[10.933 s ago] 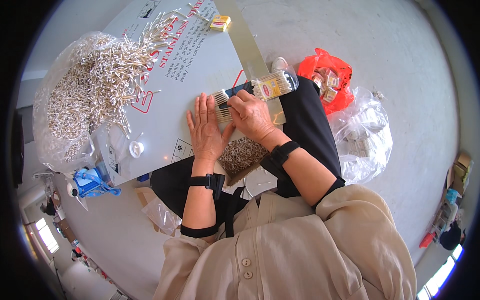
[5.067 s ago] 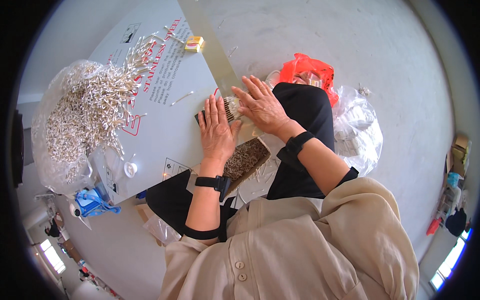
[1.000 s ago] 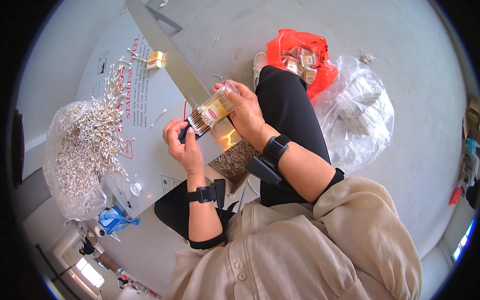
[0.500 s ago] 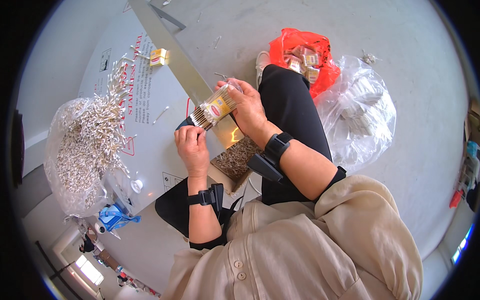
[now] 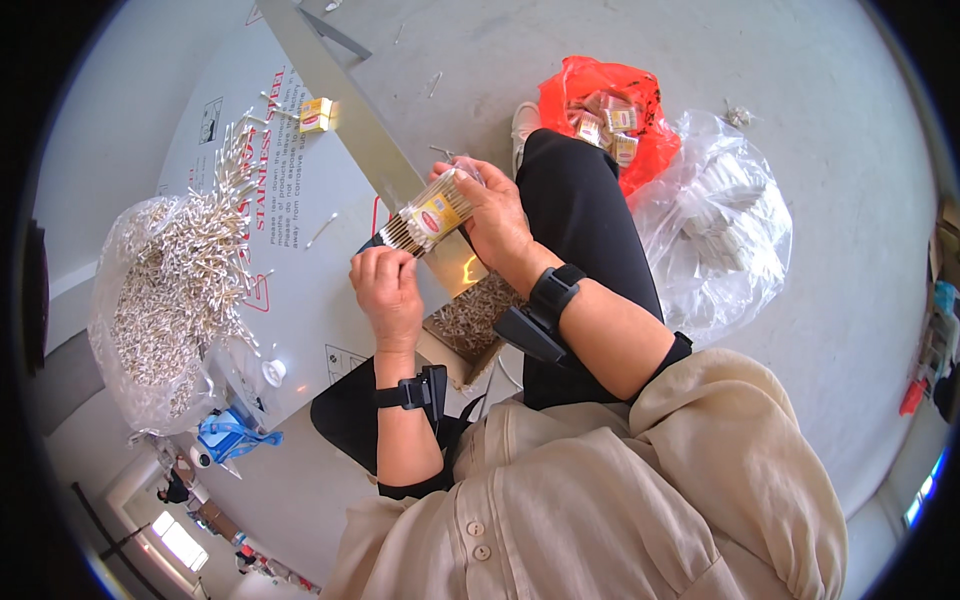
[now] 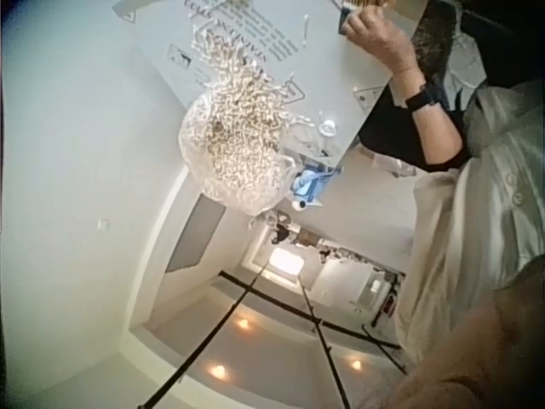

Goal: Packing cotton swabs into small plastic containers on a workbench.

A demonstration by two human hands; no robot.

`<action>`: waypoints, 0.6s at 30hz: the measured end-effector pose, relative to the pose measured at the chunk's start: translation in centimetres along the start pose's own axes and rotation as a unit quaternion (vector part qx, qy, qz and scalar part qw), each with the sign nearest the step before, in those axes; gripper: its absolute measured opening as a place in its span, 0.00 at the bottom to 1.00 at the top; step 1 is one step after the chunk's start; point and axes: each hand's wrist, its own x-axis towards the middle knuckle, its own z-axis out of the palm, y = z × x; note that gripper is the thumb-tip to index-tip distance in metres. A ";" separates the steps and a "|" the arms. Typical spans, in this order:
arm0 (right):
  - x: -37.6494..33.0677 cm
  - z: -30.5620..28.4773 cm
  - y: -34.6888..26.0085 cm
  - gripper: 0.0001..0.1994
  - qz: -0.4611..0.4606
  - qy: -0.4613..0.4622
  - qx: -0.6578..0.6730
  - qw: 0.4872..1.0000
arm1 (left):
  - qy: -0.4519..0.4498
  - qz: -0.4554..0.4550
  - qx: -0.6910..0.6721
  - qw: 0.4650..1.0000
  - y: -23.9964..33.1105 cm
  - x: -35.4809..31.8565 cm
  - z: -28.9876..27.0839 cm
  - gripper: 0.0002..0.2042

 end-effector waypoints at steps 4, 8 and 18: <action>-0.1 0.1 0.0 0.15 0.002 -0.004 0.001 1.000 | 0.061 -0.031 -0.017 0.997 -0.8 0.1 -0.1 0.09; -0.1 0.2 -0.2 0.15 0.004 0.006 -0.007 1.000 | 0.026 -0.036 -0.010 0.999 -1.1 0.2 0.1 0.08; -0.1 0.2 -0.1 0.15 0.003 0.005 -0.006 1.000 | -0.003 -0.031 0.029 0.999 -1.6 0.0 -0.5 0.08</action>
